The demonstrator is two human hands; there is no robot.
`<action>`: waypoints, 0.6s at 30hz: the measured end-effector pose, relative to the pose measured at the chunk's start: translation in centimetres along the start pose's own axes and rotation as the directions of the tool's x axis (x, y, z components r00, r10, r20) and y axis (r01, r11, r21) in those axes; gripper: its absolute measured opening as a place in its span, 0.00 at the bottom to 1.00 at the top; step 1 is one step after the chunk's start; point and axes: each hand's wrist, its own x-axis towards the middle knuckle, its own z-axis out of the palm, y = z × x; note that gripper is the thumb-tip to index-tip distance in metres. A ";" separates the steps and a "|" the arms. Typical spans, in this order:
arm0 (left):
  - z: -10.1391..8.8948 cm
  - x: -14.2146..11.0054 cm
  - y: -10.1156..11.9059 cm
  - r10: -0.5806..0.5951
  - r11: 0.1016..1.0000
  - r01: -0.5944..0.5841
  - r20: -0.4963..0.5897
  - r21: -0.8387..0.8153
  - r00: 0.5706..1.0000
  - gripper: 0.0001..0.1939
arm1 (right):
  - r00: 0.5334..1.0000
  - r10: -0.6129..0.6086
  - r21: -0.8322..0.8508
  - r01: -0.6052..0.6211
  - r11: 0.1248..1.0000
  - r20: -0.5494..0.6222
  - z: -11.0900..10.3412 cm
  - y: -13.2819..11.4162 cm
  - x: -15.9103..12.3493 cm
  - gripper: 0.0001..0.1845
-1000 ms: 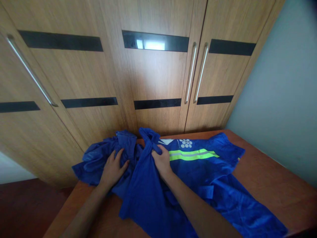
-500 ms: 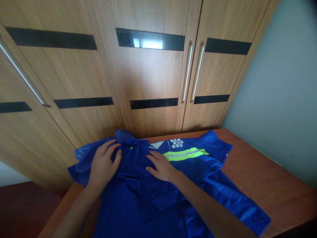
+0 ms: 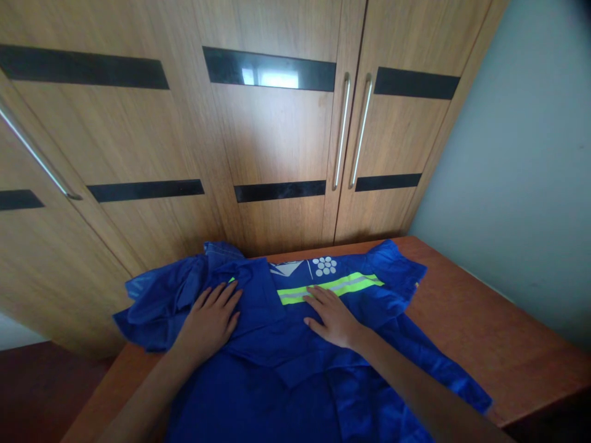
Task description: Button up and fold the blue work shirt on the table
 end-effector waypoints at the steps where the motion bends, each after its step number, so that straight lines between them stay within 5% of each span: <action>1: 0.1 -0.2 0.2 -0.018 1.000 0.018 -0.021 0.003 1.000 0.23 | 1.000 0.010 0.000 -0.010 1.000 -0.004 -0.2 0.2 -0.7 0.28; 7: -1.1 0.3 1.3 -0.042 0.999 0.042 -0.032 -0.009 0.999 0.20 | 1.000 0.022 0.153 -0.024 0.988 0.015 -2.2 2.5 -3.0 0.26; 11: -2.7 1.1 3.4 0.036 0.997 -0.037 -0.009 -0.067 0.999 0.19 | 0.948 0.266 0.122 -0.247 0.961 -0.174 -4.7 9.1 -3.6 0.19; 13: -3.0 1.5 5.0 0.112 0.987 -0.107 0.036 -0.124 0.993 0.22 | 0.843 0.432 0.076 -0.431 0.899 -0.320 -6.1 13.7 -4.4 0.20; 17: -2.1 2.3 8.0 0.204 0.974 -0.186 0.133 -0.131 0.970 0.25 | 0.477 0.705 0.163 -0.756 0.633 -0.525 -8.2 21.4 -6.4 0.27; 18: -1.8 2.6 8.5 0.208 0.975 -0.193 0.149 -0.109 0.967 0.23 | 0.430 0.724 0.186 -0.778 0.601 -0.539 -8.6 22.6 -6.8 0.27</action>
